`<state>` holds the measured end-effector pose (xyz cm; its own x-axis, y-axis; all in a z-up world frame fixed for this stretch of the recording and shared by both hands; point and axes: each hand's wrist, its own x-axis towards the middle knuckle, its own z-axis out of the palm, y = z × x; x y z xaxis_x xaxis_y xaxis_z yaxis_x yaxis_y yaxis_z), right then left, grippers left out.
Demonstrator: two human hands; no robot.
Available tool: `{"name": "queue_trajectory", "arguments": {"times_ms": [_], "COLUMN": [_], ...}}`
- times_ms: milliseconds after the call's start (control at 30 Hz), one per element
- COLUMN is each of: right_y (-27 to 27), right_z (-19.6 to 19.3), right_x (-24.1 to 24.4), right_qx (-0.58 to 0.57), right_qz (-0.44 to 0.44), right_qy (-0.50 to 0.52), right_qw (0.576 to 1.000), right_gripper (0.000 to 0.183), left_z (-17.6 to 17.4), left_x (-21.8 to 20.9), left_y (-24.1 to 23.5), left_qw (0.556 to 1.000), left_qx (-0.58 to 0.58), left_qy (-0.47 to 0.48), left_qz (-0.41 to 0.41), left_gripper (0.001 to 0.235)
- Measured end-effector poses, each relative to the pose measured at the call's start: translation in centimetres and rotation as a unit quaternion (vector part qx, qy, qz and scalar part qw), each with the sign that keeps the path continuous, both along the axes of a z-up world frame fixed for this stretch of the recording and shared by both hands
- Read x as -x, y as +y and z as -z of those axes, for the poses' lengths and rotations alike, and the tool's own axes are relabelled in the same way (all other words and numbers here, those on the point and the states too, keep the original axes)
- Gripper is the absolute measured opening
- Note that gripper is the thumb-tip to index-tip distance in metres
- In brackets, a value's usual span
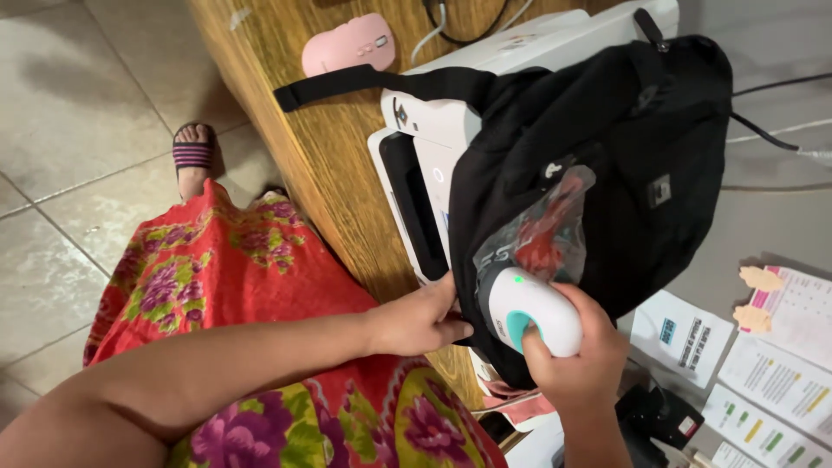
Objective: Applying a heat transfer design to a backpack using a mini heat press and peeling the protective film
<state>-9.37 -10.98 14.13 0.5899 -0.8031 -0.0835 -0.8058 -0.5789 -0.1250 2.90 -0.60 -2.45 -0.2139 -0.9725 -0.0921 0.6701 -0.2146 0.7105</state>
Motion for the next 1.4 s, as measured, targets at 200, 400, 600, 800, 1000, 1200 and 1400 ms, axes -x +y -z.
{"name": "queue_trajectory", "arguments": {"times_ms": [200,400,600,800,1000,1200,1400], "right_y": [0.1,0.2,0.0,0.1,0.1,0.1,0.3], "right_z": [0.0,-0.1,0.3,0.1,0.1,0.1,0.0], "right_x": [0.0,-0.3,0.5,0.2,0.1,-0.1,-0.2], "right_qx": [-0.005,-0.001,0.015,0.010,0.016,0.018,0.007], "right_qz": [0.008,-0.013,-0.022,-0.020,-0.019,-0.037,-0.031], "right_qy": [0.015,0.010,0.013,0.014,0.022,0.010,0.001], "right_qw": [1.000,1.000,1.000,1.000,0.999,0.999,1.000], "right_gripper": [0.052,0.052,0.054,0.053,0.053,0.052,0.051], "left_z": [-0.1,0.0,0.1,0.6,0.2,0.1,0.3], "left_x": [-0.2,-0.1,0.1,0.9,0.2,0.2,0.6], "left_y": [0.0,0.1,0.0,0.1,0.0,0.1,0.1], "left_qw": [1.000,1.000,1.000,1.000,1.000,1.000,0.999], "left_qx": [-0.004,0.006,0.002,0.009,0.013,0.007,0.020], "left_qy": [-0.017,-0.009,-0.014,-0.009,-0.002,-0.019,-0.008], "left_qz": [0.014,0.003,0.005,-0.013,-0.009,-0.004,-0.025], "left_gripper": [0.060,0.056,0.067,0.059,0.065,0.061,0.070]}}
